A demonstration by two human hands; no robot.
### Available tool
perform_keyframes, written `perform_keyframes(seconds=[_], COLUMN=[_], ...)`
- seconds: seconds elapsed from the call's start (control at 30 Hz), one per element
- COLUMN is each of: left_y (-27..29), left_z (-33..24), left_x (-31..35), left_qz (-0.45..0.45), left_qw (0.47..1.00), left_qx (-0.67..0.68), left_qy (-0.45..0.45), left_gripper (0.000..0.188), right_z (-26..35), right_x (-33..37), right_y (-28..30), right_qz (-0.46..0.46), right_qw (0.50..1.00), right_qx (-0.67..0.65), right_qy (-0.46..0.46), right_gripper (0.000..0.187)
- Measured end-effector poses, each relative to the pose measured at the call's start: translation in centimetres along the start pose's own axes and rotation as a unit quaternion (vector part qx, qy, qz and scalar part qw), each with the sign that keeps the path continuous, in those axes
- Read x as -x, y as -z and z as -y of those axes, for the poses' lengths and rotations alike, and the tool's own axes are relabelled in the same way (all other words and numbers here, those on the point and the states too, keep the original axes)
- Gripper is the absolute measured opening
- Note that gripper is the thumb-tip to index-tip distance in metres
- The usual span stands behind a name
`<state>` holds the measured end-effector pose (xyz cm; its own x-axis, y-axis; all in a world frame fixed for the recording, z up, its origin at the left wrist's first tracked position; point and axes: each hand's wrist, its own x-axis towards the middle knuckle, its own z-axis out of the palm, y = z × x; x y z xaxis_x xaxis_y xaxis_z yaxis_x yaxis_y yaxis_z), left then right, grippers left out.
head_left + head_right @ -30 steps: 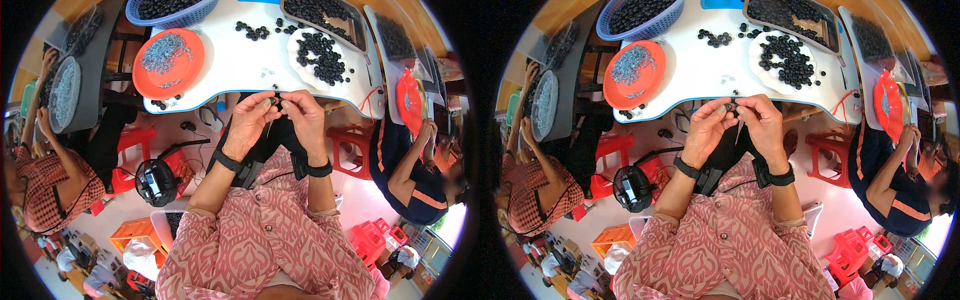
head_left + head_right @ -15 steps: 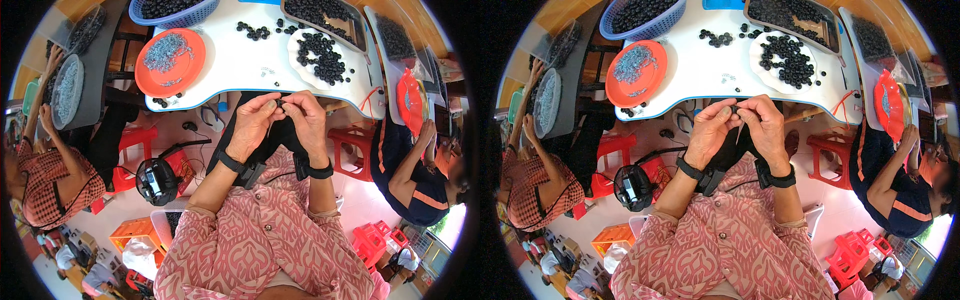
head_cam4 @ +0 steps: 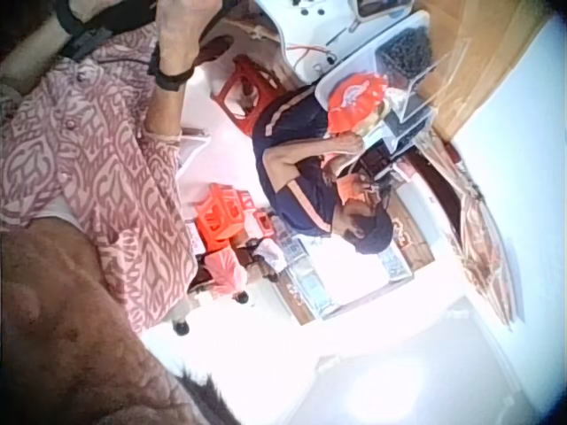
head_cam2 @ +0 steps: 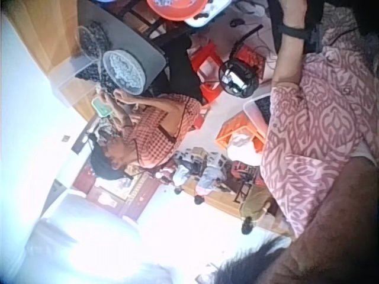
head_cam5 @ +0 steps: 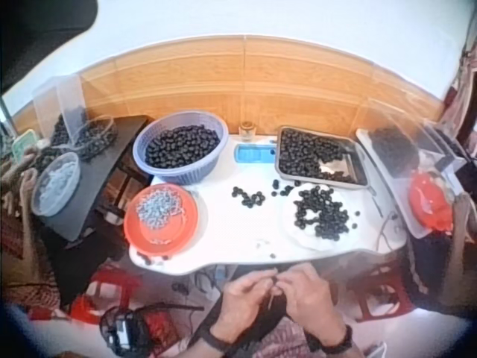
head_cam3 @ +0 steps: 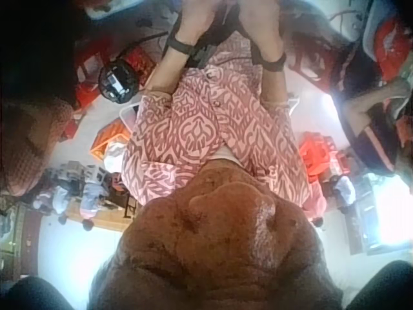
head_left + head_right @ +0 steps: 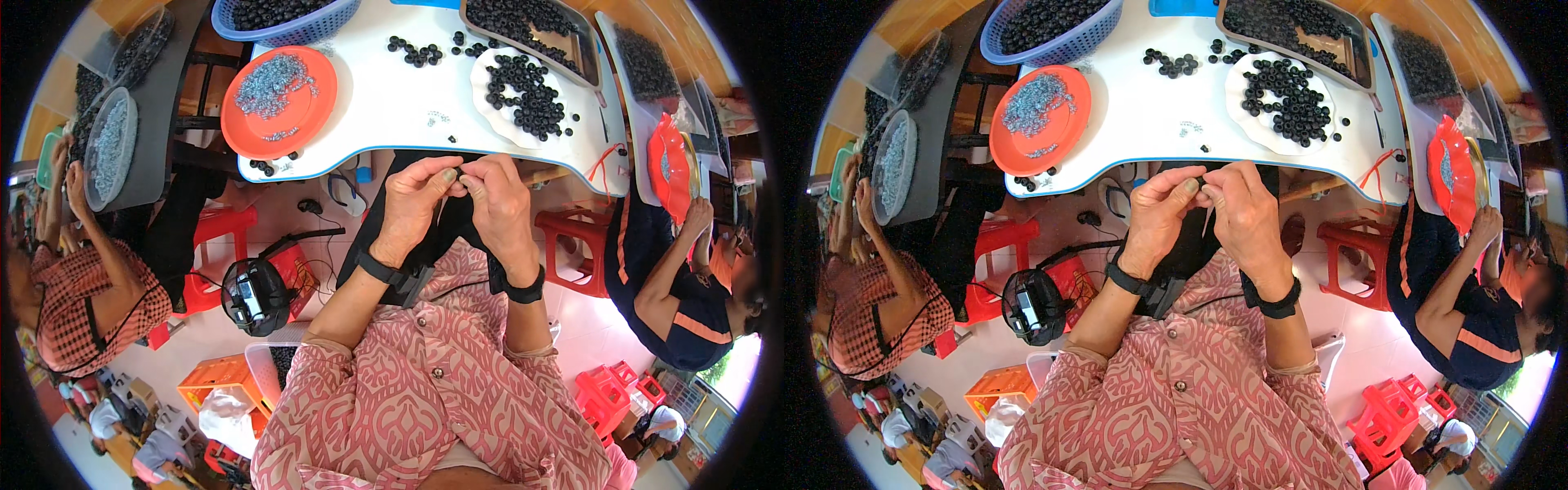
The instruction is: Sorting small black berries or round objects on a table in a workshop.
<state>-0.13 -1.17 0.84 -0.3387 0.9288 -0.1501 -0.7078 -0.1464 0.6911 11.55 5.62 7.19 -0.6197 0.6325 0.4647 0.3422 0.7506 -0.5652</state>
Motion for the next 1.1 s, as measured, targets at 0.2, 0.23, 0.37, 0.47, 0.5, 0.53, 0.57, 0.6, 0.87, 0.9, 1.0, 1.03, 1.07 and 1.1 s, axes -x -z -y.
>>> perform_keyframes(seconds=[0.2, 0.23, 0.37, 0.47, 0.5, 0.53, 0.57, 0.6, 0.87, 0.9, 1.0, 1.03, 1.07, 1.1], left_y=[-0.1, -0.2, -0.1, -0.3, -0.3, -0.2, -0.1, -0.1, -0.1, -0.1, 0.0, 0.0, 0.1, 0.0], left_z=[-0.3, -0.4, -0.5, -0.6, -0.6, -0.5, -0.4, -0.4, -0.3, -0.3, -0.2, -0.2, -0.1, -0.1], left_x=[0.2, 0.2, 0.3, 0.3, 0.2, 0.2, 0.2, 0.2, 0.3, 0.3, 0.2, 0.2, 0.2, 0.2], left_qz=[0.008, 0.010, 0.007, 0.005, 0.004, 0.003, 0.002, 0.002, 0.018, 0.019, 0.026, 0.031, 0.035, 0.035], left_qw=[0.999, 0.999, 0.999, 0.999, 0.999, 0.999, 0.999, 0.999, 0.999, 0.999, 0.998, 0.998, 0.997, 0.997], left_qx=[0.042, 0.046, 0.047, 0.049, 0.049, 0.052, 0.054, 0.053, 0.032, 0.031, 0.049, 0.061, 0.073, 0.073], left_qy=[-0.008, -0.011, -0.016, -0.014, -0.013, -0.010, -0.007, -0.008, -0.006, -0.006, -0.001, 0.003, 0.006, 0.007], left_gripper=[0.022, 0.022, 0.021, 0.020, 0.020, 0.020, 0.020, 0.020, 0.020, 0.020, 0.019, 0.019, 0.019, 0.019], right_z=[0.6, 0.7, 0.6, 0.4, 0.3, 0.3, 0.4, 0.5, -0.4, -0.4, -0.7, -0.7, -0.7, -0.8], right_x=[0.4, 0.5, 0.6, 0.8, 0.8, 0.8, 0.8, 0.8, 1.4, 1.4, 1.6, 1.7, 1.7, 1.8], right_y=[-0.6, -0.5, -0.5, -0.5, -0.6, -0.7, -0.7, -0.6, -0.7, -0.7, -0.7, -0.7, -0.8, -0.8], right_qz=[-0.045, -0.045, -0.050, -0.055, -0.053, -0.052, -0.050, -0.050, -0.048, -0.048, -0.043, -0.044, -0.047, -0.050], right_qw=[0.960, 0.960, 0.977, 0.981, 0.981, 0.981, 0.977, 0.973, 0.937, 0.926, 0.929, 0.929, 0.930, 0.931], right_qx=[-0.228, -0.227, -0.169, -0.149, -0.151, -0.150, -0.167, -0.184, -0.306, -0.329, -0.320, -0.320, -0.319, -0.319], right_qy=[-0.157, -0.157, -0.122, -0.109, -0.111, -0.112, -0.123, -0.133, -0.160, -0.179, -0.180, -0.180, -0.176, -0.171], right_gripper=[0.016, 0.016, 0.016, 0.016, 0.017, 0.017, 0.016, 0.016, 0.014, 0.014, 0.015, 0.015, 0.015, 0.016])
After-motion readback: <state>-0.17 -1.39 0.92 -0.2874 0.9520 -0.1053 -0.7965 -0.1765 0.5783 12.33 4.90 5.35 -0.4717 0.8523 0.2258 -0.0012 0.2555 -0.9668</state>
